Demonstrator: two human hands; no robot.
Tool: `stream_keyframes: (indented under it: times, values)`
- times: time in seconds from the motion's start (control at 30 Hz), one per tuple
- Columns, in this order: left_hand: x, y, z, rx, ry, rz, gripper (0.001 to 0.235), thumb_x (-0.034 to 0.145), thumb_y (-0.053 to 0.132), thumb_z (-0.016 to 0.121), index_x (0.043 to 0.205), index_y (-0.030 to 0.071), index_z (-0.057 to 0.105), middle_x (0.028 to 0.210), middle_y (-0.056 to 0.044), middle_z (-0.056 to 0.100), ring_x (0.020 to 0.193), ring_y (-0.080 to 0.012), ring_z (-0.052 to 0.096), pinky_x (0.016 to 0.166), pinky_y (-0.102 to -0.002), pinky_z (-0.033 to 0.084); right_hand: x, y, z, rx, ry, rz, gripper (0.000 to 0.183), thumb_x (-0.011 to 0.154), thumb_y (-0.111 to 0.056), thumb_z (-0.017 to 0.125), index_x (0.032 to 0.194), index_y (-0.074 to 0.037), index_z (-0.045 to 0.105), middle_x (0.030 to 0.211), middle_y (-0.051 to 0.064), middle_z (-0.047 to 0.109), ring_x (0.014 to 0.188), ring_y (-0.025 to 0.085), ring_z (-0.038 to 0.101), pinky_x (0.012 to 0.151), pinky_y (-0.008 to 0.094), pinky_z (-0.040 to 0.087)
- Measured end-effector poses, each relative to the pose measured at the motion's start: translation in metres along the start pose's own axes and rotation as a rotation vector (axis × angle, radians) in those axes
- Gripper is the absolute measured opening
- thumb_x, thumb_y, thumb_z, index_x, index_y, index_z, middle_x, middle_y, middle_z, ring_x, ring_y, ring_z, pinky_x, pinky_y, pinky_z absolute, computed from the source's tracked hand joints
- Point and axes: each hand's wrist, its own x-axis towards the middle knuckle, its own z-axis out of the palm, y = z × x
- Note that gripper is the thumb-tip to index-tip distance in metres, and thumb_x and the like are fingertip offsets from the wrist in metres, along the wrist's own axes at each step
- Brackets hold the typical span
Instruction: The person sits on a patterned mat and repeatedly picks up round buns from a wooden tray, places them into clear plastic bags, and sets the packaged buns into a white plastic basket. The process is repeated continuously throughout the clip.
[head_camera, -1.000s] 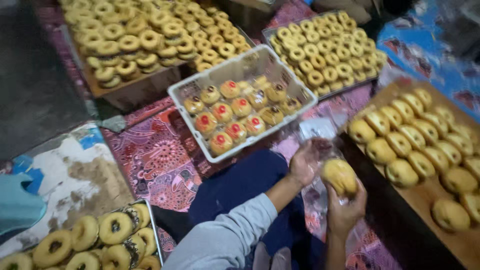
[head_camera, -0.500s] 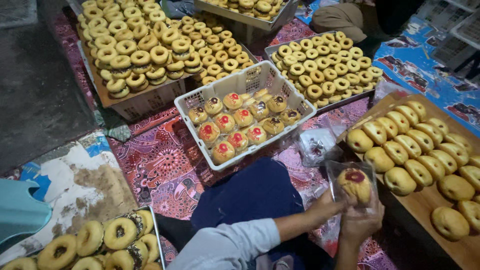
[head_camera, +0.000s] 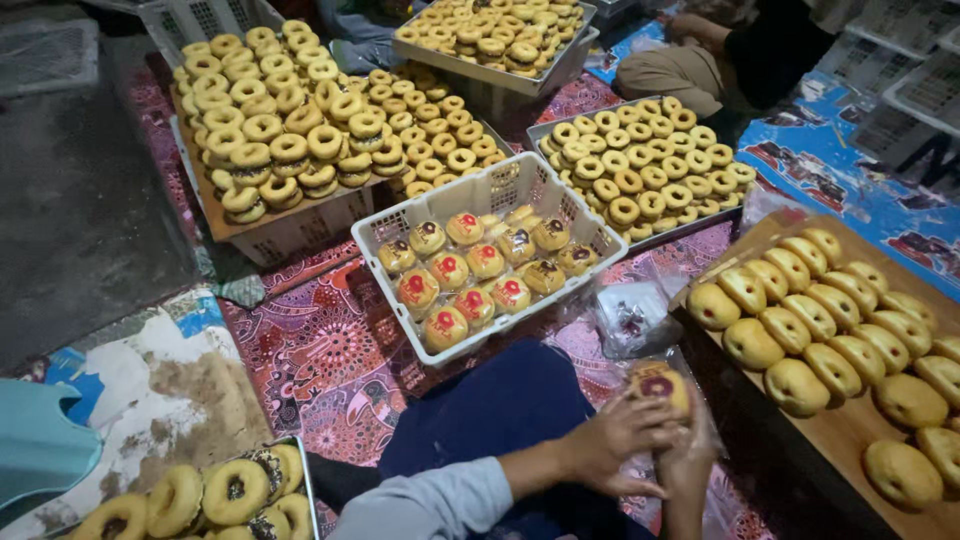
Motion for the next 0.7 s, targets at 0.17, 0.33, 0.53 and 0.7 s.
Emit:
stream_keyframes:
  times: [0.17,0.33,0.53,0.7]
  values:
    - [-0.011,-0.013,-0.05,-0.322,-0.043,-0.275,0.016,0.104,0.019,0.063,0.114,0.011,0.072,0.121,-0.007,0.074,0.116,-0.0231,0.073,0.108,-0.04,0.055,-0.022,-0.045,0.017,-0.155,-0.237,0.134,0.034,0.091,-0.022,0.068,0.122,-0.007,0.065,0.108,0.014,0.072,0.095,0.024,0.071,0.081,0.038,0.056]
    - [-0.059,-0.032,-0.059,-1.034,0.32,-1.059,0.022,0.099,0.009,0.059,0.117,-0.001,0.067,0.108,-0.012,0.074,0.097,-0.0201,0.073,0.087,-0.036,0.061,-0.044,-0.095,0.044,-0.745,-0.355,0.01,0.026,0.095,-0.032,0.071,0.094,-0.007,0.078,0.088,0.017,0.076,0.08,0.033,0.075,0.07,0.044,0.056]
    - [-0.088,-0.076,-0.056,-0.809,0.33,-1.154,0.027,0.105,0.017,0.059,0.118,-0.004,0.071,0.109,-0.009,0.075,0.096,-0.0167,0.073,0.087,-0.034,0.063,-0.037,-0.13,0.065,-0.499,-0.221,-0.139,0.015,0.09,-0.021,0.073,0.097,-0.01,0.079,0.093,0.011,0.076,0.08,0.031,0.074,0.071,0.042,0.058]
    - [-0.088,-0.065,-0.044,-0.706,0.346,-1.098,0.022,0.104,0.012,0.064,0.107,-0.005,0.076,0.1,-0.008,0.077,0.092,-0.0132,0.071,0.087,-0.03,0.06,-0.034,-0.138,0.07,-0.503,-0.223,-0.414,0.021,0.084,-0.009,0.076,0.104,-0.009,0.078,0.104,0.009,0.075,0.096,0.03,0.071,0.084,0.042,0.057]
